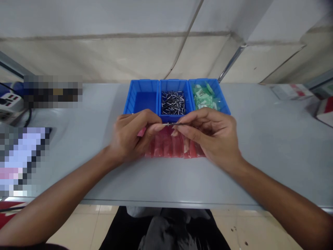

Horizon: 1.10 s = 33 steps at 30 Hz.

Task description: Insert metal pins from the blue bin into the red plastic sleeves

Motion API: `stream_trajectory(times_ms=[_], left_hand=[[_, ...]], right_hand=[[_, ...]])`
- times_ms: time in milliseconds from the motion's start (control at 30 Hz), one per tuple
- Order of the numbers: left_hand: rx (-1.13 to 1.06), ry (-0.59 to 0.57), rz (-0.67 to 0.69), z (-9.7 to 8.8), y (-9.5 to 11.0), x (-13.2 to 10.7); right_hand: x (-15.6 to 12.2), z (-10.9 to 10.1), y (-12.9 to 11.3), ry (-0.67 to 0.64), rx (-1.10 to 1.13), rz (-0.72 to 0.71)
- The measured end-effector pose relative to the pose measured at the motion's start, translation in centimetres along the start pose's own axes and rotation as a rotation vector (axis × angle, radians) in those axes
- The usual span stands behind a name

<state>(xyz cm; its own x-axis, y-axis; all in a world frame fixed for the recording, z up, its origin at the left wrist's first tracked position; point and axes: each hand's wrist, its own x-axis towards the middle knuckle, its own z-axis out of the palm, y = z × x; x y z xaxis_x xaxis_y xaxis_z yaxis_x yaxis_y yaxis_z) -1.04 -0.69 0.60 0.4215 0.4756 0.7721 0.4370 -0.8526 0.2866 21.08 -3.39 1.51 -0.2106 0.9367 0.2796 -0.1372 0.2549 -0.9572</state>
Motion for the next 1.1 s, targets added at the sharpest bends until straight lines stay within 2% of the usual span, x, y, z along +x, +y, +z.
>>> stream_trajectory(times_ms=[433, 733, 867, 1100], left_hand=[[-0.017, -0.013, -0.007, 0.05, 0.08, 0.2], [0.053, 0.06, 0.073, 0.29, 0.17, 0.37], [0.069, 0.046, 0.018, 0.24, 0.19, 0.15], [0.057, 0.037, 0.031, 0.02, 0.2, 0.17]], right_hand=[[-0.09, -0.21, 0.53, 0.032, -0.008, -0.024], [-0.05, -0.31, 0.27, 0.022, 0.041, -0.033], [-0.04, -0.12, 0.21, 0.051, 0.002, -0.026], [-0.03, -0.1, 0.23, 0.051, 0.008, -0.046]])
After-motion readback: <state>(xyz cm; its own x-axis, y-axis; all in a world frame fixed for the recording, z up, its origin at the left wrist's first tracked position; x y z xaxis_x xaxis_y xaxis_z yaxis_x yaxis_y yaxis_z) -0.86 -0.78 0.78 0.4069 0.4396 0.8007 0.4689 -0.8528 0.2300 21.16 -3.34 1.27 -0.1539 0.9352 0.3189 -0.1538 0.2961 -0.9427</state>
